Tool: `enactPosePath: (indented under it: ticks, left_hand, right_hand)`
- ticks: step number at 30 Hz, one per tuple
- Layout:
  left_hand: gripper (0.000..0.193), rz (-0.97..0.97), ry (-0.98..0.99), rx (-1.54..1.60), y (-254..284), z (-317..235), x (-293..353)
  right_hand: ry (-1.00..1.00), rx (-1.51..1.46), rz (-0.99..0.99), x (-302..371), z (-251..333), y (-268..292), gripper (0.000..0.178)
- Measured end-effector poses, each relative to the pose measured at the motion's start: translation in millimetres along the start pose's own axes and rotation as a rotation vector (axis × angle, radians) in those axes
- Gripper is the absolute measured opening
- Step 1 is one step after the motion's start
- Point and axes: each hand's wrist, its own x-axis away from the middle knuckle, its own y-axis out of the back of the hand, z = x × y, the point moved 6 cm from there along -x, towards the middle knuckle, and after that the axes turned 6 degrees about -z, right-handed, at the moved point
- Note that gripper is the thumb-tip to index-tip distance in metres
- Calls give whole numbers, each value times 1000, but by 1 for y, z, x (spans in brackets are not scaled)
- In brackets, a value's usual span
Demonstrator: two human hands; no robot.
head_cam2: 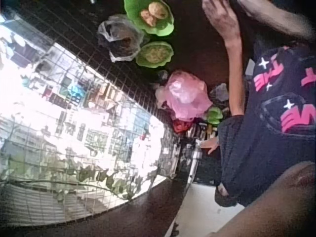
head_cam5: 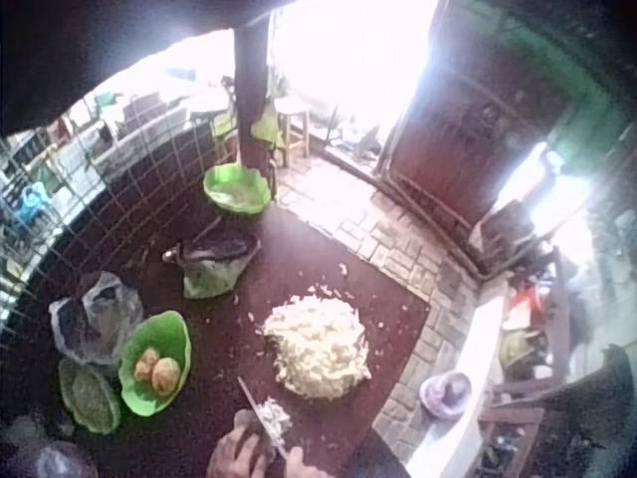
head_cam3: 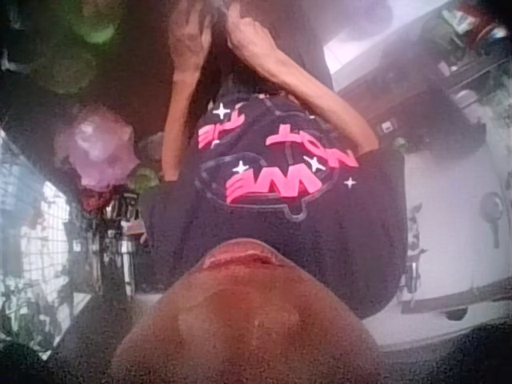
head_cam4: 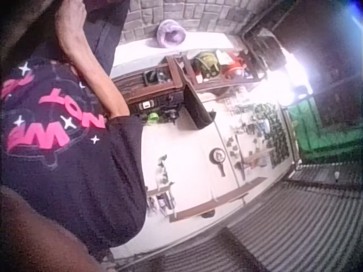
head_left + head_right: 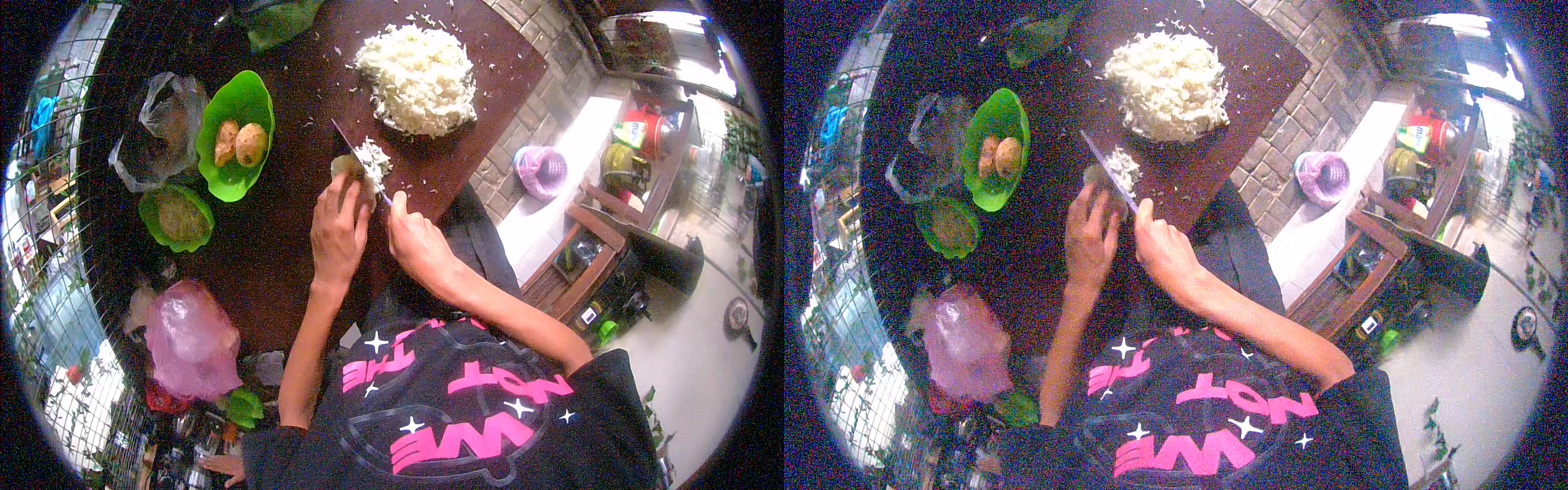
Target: The person chops a cabbage on a cutting board using a knife.
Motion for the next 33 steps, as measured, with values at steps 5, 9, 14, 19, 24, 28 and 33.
enactPosePath:
  ticks: [5, 9, 14, 19, 24, 28, 33]
  left_hand:
    - [36, 0, 0, 2, 0, -4, -4]
    - [36, 1, 4, -6, -1, -4, -3]
    - [35, -50, 19, 24, -4, 0, 5]
    - [34, -82, 19, 20, -7, 4, 7]
    - [34, -79, 28, 44, -5, 3, 8]
    - [33, -90, 32, 81, -2, 1, 4]
    - [35, -102, 28, 63, -4, 1, 1]
  right_hand:
    - [54, 68, -87, -6, -10, -6, 28]
    - [2, -14, -47, -2, -10, -10, 25]
    - [34, -13, -68, -1, -5, -2, 21]
    - [26, 73, -40, -4, -4, -1, 28]
    - [-11, 114, -55, -3, -5, -7, 41]
    - [67, 158, -160, -4, -14, 1, 38]
    - [78, 74, -188, -3, -8, 5, 38]
